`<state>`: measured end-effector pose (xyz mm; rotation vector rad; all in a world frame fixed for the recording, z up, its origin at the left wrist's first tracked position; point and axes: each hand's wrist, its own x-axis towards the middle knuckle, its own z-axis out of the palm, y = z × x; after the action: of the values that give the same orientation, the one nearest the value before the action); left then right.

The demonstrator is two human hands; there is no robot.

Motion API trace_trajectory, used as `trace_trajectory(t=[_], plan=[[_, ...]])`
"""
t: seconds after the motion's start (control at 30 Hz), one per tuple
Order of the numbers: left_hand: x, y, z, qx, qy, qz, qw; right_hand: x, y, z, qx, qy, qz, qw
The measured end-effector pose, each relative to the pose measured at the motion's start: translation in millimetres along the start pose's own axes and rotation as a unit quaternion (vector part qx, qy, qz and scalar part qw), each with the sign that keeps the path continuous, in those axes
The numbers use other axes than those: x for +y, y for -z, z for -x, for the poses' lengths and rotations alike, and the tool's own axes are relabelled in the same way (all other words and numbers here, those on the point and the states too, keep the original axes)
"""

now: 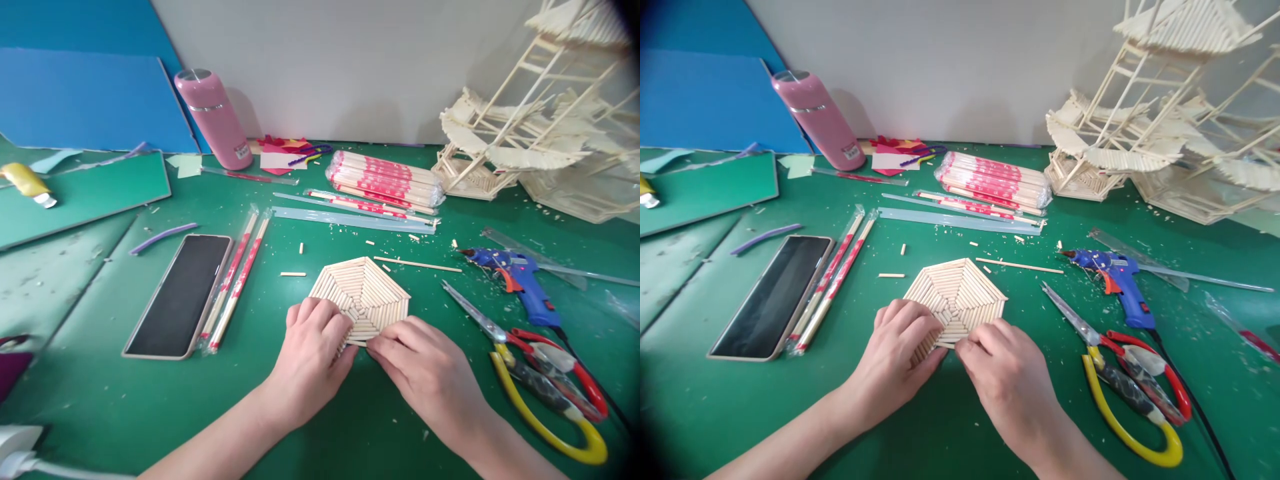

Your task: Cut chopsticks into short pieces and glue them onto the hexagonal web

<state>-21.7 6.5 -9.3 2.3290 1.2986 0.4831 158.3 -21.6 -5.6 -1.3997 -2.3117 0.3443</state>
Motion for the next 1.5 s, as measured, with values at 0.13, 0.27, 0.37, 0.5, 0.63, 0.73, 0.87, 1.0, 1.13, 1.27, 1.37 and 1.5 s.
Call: trace_trajectory(t=[0.13, 0.27, 0.37, 0.5, 0.63, 0.73, 0.87, 1.0, 1.13, 1.27, 1.37, 1.5], plan=[[-1, -0.5, -2, 0.005, 0.002, 0.002, 1.000, 0, -1, -1, 0.000, 0.004, -0.004, 1.000], [-1, -0.7, -2, 0.001, 0.002, -0.002, 1.000, 1, -2, 0, 0.017, -0.003, -0.010, 1.000], [0, -0.3, -2, -0.003, -0.004, -0.006, 1.000, 3, -5, 0, 0.025, -0.009, -0.026, 0.999], [1, 0.9, -3, -0.009, -0.008, -0.009, 1.000, 6, -6, 1, 0.027, -0.021, -0.062, 0.997], [2, 1.2, -3, -0.009, -0.004, -0.006, 1.000, 11, -3, 4, 0.039, -0.052, -0.073, 0.995], [1, 0.1, -3, -0.005, -0.001, -0.007, 1.000, 15, 1, 11, 0.046, -0.079, -0.084, 0.992], [1, -1.4, -2, -0.002, 0.003, -0.010, 1.000, 16, 2, 17, 0.042, -0.108, -0.101, 0.988], [1, -1.7, -3, 0.000, 0.003, -0.015, 1.000, 14, 0, 15, 0.042, -0.113, -0.096, 0.988], [2, -1.4, -3, 0.002, 0.001, -0.017, 1.000, 11, 0, 11, 0.043, -0.126, -0.090, 0.987], [1, -1.2, -4, 0.004, -0.004, -0.018, 1.000, 9, 0, 10, 0.049, -0.144, -0.093, 0.984], [1, -1.3, -3, 0.005, -0.006, -0.018, 1.000, 9, -1, 11, 0.053, -0.142, -0.090, 0.984], [2, -1.6, -3, 0.007, -0.005, -0.022, 1.000, 8, -3, 12, 0.055, -0.130, -0.080, 0.987]])
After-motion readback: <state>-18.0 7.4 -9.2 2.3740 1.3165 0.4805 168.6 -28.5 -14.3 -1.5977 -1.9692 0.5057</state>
